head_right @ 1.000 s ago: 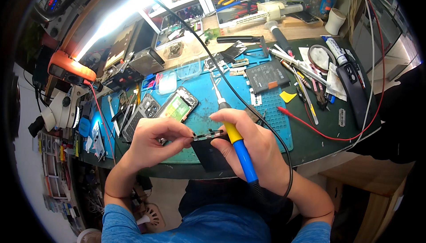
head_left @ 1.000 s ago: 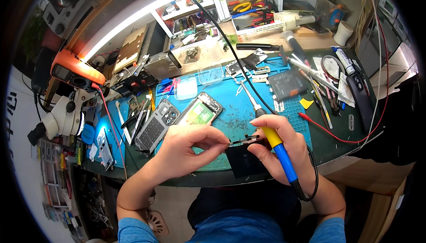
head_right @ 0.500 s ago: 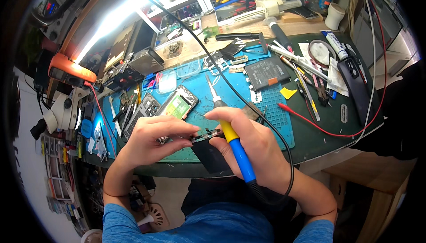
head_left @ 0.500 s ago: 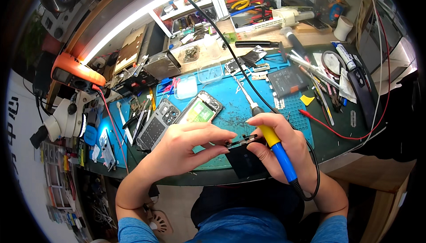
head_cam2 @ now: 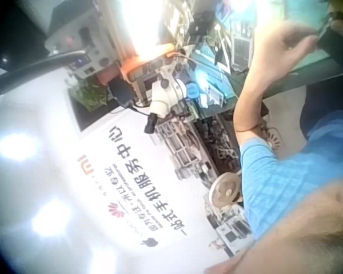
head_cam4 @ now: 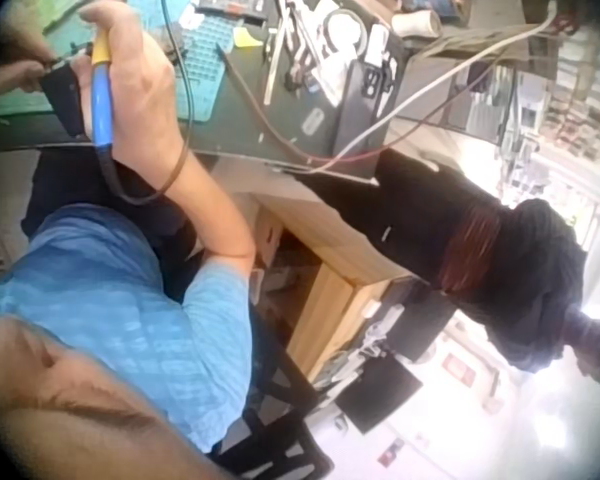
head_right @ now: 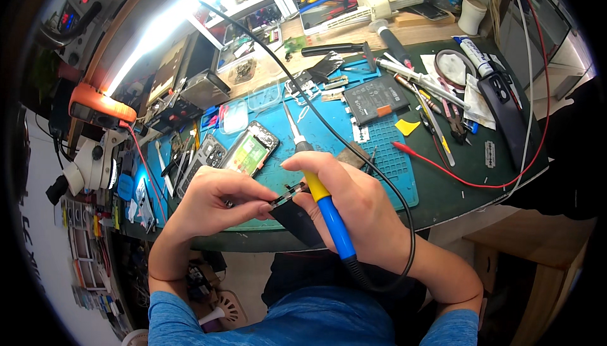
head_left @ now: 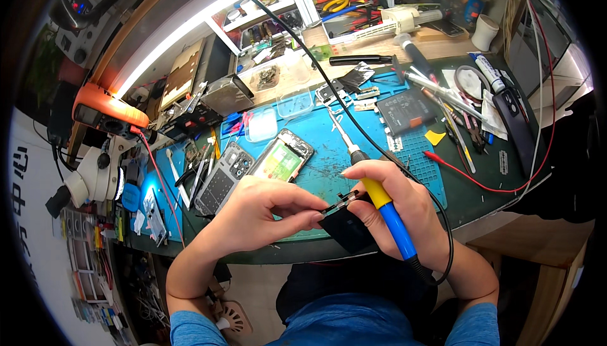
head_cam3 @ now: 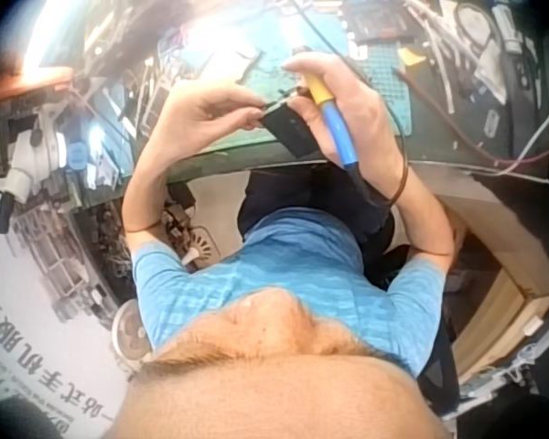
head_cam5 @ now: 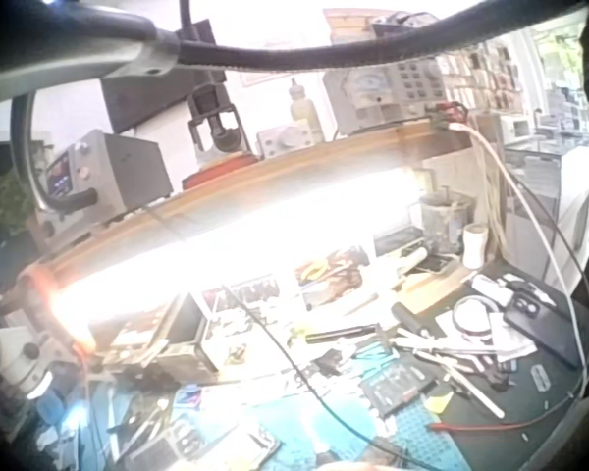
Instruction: The person uses a soldering iron to work on a small black electronic component, then tests it with a multimeter. They peel off a protective film and attach a connector to the component before placing it into a disassembled smartphone chassis and connecting a charging cable.
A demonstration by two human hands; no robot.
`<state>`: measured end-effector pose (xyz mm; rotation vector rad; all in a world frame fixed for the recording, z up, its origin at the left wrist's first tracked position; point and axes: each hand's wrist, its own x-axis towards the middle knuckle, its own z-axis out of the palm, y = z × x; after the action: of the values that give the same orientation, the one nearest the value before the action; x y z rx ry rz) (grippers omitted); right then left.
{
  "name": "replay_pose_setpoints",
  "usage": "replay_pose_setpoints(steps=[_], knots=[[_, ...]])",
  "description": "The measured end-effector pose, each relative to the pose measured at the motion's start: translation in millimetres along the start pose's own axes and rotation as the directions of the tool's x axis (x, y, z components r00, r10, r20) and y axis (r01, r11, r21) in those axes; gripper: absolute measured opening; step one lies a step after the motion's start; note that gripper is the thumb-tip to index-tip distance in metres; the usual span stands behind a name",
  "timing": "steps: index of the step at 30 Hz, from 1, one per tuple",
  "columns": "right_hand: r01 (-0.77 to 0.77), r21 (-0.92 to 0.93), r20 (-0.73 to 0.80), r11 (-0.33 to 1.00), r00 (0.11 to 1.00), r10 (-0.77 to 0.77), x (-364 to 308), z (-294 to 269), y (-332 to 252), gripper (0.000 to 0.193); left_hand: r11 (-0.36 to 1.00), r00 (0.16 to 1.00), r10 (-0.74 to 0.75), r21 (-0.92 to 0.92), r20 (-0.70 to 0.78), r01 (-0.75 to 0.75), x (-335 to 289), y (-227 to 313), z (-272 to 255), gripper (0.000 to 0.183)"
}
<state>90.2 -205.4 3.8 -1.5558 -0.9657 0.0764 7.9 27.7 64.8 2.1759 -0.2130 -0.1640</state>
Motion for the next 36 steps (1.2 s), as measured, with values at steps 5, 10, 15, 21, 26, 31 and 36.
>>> replay_pose_setpoints(steps=[5,10,15,21,26,31,36], knots=[[0.002,0.004,-0.001,1.000,1.000,-0.002,0,0,1,0.046,0.999,0.999,0.041,0.033,0.017,-0.042,-1,-6,-1,0.015],[0.003,-0.004,-0.004,1.000,1.000,-0.003,0,0,1,0.046,0.999,0.999,0.036,0.013,0.014,-0.036,-1,-6,-1,0.016],[-0.010,-0.006,-0.025,1.000,1.000,0.010,0,-1,1,0.045,0.995,0.998,-0.059,-0.079,-0.036,0.056,0,3,5,0.017],[-0.011,-0.040,-0.040,0.999,0.999,0.009,-1,0,-1,0.043,0.953,0.980,-0.179,-0.265,-0.090,0.150,0,-4,17,0.019],[-0.027,-0.046,-0.060,0.999,0.998,0.025,-4,1,0,0.043,0.957,0.986,-0.139,-0.269,-0.094,0.110,0,-8,17,0.021],[-0.145,0.057,-0.145,0.988,0.978,0.152,-11,1,-1,0.047,0.872,0.983,-0.161,-0.480,-0.092,0.098,1,-10,24,0.051],[-0.102,0.053,-0.212,0.993,0.971,0.111,-18,6,1,0.049,0.597,0.951,-0.299,-0.792,-0.073,0.127,-6,-26,60,0.039]])
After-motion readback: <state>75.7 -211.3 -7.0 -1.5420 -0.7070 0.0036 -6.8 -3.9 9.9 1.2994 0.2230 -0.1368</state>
